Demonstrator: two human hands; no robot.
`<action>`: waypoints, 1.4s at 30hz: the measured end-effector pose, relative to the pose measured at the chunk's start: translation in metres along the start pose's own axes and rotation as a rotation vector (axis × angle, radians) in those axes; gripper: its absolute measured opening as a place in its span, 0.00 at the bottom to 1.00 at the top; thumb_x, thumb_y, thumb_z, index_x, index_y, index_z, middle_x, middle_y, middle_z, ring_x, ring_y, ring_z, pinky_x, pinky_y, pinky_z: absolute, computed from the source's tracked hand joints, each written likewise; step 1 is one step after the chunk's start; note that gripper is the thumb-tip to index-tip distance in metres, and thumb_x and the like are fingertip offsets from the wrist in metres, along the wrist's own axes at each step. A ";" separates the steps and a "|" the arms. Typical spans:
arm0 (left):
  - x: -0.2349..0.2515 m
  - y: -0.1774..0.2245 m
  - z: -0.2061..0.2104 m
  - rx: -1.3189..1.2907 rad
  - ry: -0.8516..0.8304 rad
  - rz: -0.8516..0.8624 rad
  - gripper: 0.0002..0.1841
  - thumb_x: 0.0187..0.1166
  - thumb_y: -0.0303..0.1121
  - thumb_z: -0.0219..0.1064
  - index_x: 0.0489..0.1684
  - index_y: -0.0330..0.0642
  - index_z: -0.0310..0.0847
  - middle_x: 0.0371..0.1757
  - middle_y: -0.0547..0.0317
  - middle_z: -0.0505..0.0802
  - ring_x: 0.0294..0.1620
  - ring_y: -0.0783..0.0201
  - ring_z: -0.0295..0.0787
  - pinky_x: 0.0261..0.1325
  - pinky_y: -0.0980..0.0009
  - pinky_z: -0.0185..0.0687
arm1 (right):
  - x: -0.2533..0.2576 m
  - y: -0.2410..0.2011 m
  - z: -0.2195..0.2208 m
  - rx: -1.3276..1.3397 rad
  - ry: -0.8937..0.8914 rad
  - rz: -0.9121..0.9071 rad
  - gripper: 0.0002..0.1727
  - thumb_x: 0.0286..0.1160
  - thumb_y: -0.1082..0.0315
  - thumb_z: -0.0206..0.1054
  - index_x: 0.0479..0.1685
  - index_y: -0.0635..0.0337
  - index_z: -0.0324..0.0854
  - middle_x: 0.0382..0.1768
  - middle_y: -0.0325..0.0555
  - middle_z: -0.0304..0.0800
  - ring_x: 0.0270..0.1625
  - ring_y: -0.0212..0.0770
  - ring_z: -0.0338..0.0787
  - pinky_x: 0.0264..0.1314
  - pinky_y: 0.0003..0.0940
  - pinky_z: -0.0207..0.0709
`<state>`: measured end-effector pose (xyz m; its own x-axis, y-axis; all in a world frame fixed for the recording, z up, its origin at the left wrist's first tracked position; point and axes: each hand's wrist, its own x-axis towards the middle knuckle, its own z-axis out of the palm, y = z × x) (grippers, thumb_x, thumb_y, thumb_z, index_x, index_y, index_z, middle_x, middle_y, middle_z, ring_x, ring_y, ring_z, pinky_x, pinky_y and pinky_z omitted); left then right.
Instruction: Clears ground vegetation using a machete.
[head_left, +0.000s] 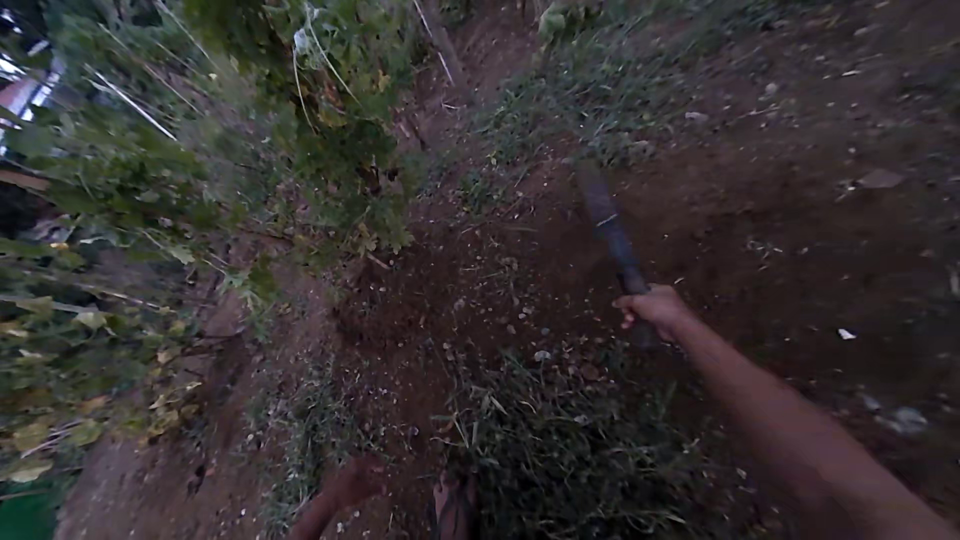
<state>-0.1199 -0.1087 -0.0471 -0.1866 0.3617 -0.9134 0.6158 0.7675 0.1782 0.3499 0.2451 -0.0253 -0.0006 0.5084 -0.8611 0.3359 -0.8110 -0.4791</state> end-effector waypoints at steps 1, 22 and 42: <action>0.001 -0.003 0.001 0.020 -0.007 -0.009 0.27 0.80 0.33 0.72 0.78 0.35 0.73 0.67 0.37 0.88 0.64 0.47 0.89 0.72 0.51 0.81 | 0.071 0.059 0.020 0.093 0.073 -0.339 0.19 0.86 0.72 0.59 0.69 0.76 0.68 0.39 0.56 0.83 0.32 0.40 0.88 0.36 0.33 0.86; 0.002 0.015 0.004 0.012 -0.045 0.081 0.28 0.82 0.34 0.69 0.81 0.35 0.70 0.71 0.35 0.85 0.68 0.45 0.86 0.73 0.50 0.79 | 0.090 0.119 0.030 0.209 -0.035 -0.175 0.13 0.81 0.74 0.63 0.60 0.67 0.72 0.25 0.40 0.78 0.20 0.34 0.82 0.30 0.32 0.87; 0.008 0.007 -0.003 0.023 -0.023 0.026 0.28 0.82 0.38 0.70 0.80 0.38 0.71 0.68 0.40 0.89 0.68 0.47 0.87 0.73 0.49 0.79 | 0.125 0.086 0.081 -0.358 -0.152 -0.227 0.22 0.78 0.69 0.70 0.66 0.74 0.73 0.35 0.53 0.86 0.30 0.41 0.87 0.41 0.40 0.86</action>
<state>-0.1187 -0.0990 -0.0517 -0.1532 0.3689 -0.9168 0.6374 0.7458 0.1936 0.3024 0.2157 -0.1873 -0.2409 0.5919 -0.7692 0.6163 -0.5190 -0.5923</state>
